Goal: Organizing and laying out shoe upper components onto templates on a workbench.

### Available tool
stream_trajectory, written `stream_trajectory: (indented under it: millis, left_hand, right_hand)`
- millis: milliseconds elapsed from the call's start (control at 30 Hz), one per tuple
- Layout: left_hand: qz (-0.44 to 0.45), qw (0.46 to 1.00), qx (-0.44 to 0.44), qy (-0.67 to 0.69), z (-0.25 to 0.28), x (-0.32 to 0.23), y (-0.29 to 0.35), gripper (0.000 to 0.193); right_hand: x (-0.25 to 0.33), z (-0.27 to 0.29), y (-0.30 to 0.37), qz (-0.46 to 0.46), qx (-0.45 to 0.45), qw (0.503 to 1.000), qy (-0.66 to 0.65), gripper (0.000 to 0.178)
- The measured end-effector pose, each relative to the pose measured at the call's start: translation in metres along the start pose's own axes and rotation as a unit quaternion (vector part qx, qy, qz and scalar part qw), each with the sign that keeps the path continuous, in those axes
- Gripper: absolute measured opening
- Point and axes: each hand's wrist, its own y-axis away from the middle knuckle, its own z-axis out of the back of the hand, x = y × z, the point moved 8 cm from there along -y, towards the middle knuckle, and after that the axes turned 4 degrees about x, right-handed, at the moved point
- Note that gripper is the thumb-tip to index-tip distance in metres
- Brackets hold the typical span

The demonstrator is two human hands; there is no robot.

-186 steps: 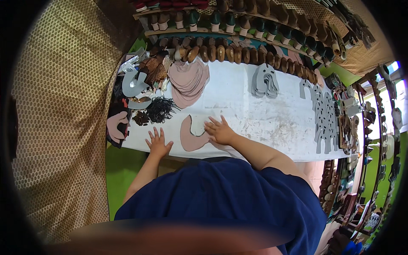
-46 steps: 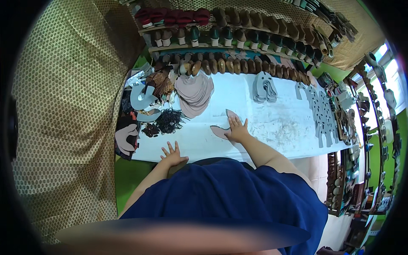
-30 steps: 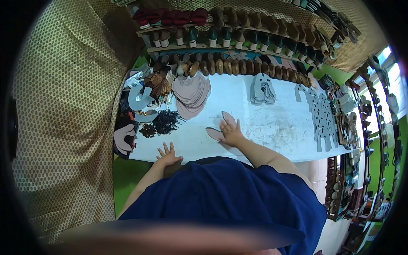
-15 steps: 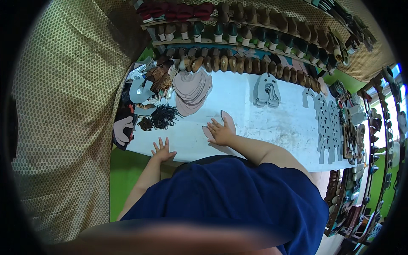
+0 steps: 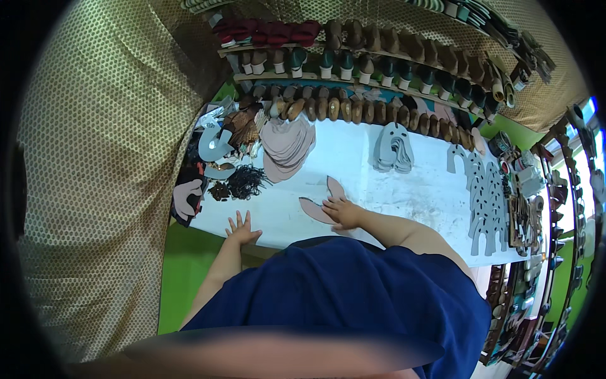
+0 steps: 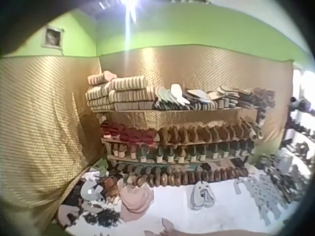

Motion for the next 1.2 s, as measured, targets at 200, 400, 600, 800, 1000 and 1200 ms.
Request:
stream_trajectory:
  millis: [200,400,600,800,1000,1200]
  left_hand:
    - [-0.001,1.0,-0.016,0.005,0.002,0.001,-0.003,0.113]
    - [0.0,1.0,-0.022,0.008,-0.004,0.001,-0.004,0.114]
    - [-0.006,1.0,-0.009,0.004,-0.003,0.002,-0.004,0.116]
    - [0.014,1.0,0.005,0.001,0.004,-0.001,-0.002,0.12]
    - [0.025,1.0,0.018,0.007,0.005,-0.001,-0.004,0.121]
    - [0.026,1.0,0.011,0.005,0.006,-0.004,-0.004,0.121]
  right_hand:
    - [0.001,0.002,0.024,0.015,-0.07,0.997,0.025,0.051]
    - [-0.017,0.019,0.016,0.023,-0.134,0.991,-0.002,0.036]
    - [-0.034,0.11,0.046,-0.088,-0.178,0.956,-0.215,0.038]
    - [-0.098,0.165,0.073,-0.201,-0.1,0.939,-0.259,0.041]
    - [-0.176,0.22,0.146,-0.274,-0.214,0.911,-0.222,0.038]
    - [-0.179,0.245,0.196,-0.371,-0.305,0.859,-0.177,0.036]
